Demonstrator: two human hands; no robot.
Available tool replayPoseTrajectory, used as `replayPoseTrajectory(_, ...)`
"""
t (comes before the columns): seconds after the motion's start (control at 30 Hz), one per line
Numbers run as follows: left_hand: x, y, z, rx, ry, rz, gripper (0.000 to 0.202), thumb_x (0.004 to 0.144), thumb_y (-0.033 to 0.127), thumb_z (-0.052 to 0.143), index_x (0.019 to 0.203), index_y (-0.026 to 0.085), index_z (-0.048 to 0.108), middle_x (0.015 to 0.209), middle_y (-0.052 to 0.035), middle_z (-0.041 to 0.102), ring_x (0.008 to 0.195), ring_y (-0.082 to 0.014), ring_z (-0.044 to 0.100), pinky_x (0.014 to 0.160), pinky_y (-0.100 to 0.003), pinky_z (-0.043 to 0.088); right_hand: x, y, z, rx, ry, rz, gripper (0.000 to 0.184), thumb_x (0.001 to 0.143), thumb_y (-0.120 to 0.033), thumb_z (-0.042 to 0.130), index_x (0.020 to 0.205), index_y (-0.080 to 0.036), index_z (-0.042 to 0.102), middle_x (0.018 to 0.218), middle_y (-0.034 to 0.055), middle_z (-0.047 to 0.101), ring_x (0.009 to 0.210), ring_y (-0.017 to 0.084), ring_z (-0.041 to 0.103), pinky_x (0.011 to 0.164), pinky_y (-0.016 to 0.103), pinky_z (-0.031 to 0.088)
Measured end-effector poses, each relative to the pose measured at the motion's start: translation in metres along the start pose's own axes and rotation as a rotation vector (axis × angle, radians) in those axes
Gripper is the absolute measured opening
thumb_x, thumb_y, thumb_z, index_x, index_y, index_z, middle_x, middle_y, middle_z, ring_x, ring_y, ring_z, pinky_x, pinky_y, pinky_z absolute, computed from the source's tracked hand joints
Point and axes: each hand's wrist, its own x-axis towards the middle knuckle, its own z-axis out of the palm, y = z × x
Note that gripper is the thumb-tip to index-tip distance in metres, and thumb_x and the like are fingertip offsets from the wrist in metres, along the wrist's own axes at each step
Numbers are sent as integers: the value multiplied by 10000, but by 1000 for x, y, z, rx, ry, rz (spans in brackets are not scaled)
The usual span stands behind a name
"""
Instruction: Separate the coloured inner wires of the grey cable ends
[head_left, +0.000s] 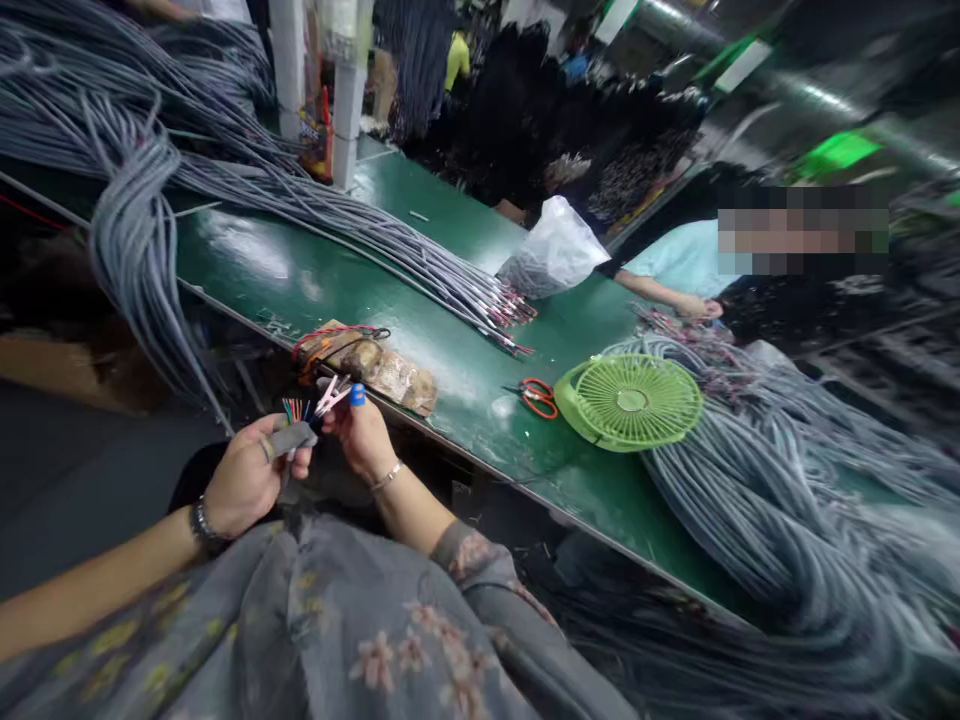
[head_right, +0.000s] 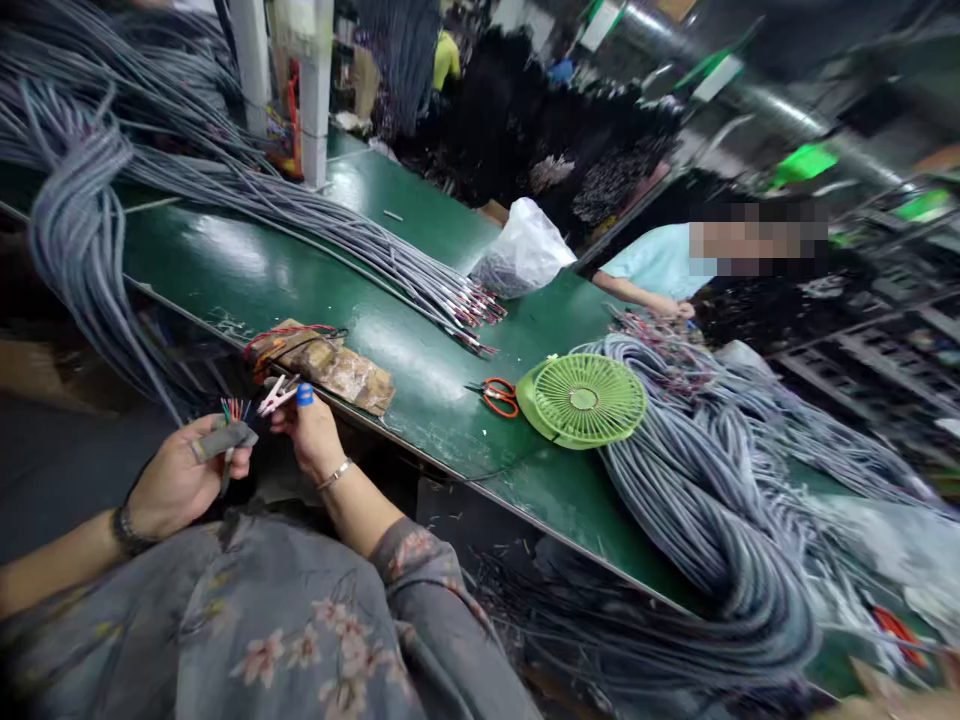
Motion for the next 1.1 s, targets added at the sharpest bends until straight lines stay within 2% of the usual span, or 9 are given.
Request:
replayPoseTrajectory(0.2, 3, -3, 3, -20, 3, -10, 185, 443, 215, 836, 509, 181, 666, 435, 12, 621, 414, -99, 496, 380, -194, 405, 4, -4, 6, 87, -82, 155, 465, 929, -630, 671, 839, -175, 704, 762, 36, 697, 652, 139, 590, 555, 226, 508)
replayPoseTrajectory(0.37, 6, -7, -1, -3, -5, -6, 170, 458, 231, 827, 519, 184, 676, 436, 7, 630, 412, -101, 497, 385, -199, 406, 4, -7, 10, 147, -52, 168, 404, 925, -576, 713, 855, -179, 707, 750, 27, 700, 697, 147, 621, 586, 220, 515)
replayPoseTrajectory(0.5, 6, -8, -1, 7, -9, -9, 212, 432, 247, 864, 525, 180, 685, 439, 6, 633, 413, -101, 516, 388, -200, 426, 2, -7, 11, 147, -37, 172, 470, 959, -626, 635, 850, -175, 708, 734, 25, 686, 665, 138, 601, 576, 220, 507)
replayPoseTrajectory(0.7, 1, -9, -4, 41, -56, 19, 253, 431, 298, 911, 523, 172, 711, 415, 4, 619, 389, -93, 518, 387, -201, 434, 2, -9, 1, 163, -118, 267, 585, 988, -716, 481, 886, -183, 698, 807, 50, 707, 698, 162, 609, 578, 250, 514)
replayPoseTrajectory(0.8, -1, -10, -7, 56, -34, 65, 275, 416, 317, 929, 527, 180, 718, 430, 3, 639, 397, -105, 546, 391, -211, 458, 1, -11, -2, 152, -143, 268, 488, 979, -645, 576, 881, -181, 691, 827, 44, 712, 689, 147, 602, 584, 240, 513)
replayPoseTrajectory(0.93, 1, -12, -11, 106, 25, 166, 315, 422, 367, 946, 532, 197, 705, 473, 8, 677, 424, -121, 587, 417, -230, 507, -3, -11, -1, 96, -128, 172, 328, 935, -494, 720, 866, -174, 699, 770, 12, 671, 656, 120, 565, 592, 220, 512)
replayPoseTrajectory(1.1, 5, -16, -14, 208, 33, 256, 342, 480, 441, 932, 557, 203, 699, 488, 1, 693, 435, -139, 614, 450, -250, 545, -7, -10, -1, 76, -113, 130, 376, 906, -534, 744, 817, -174, 686, 754, 6, 665, 619, 104, 535, 558, 204, 505)
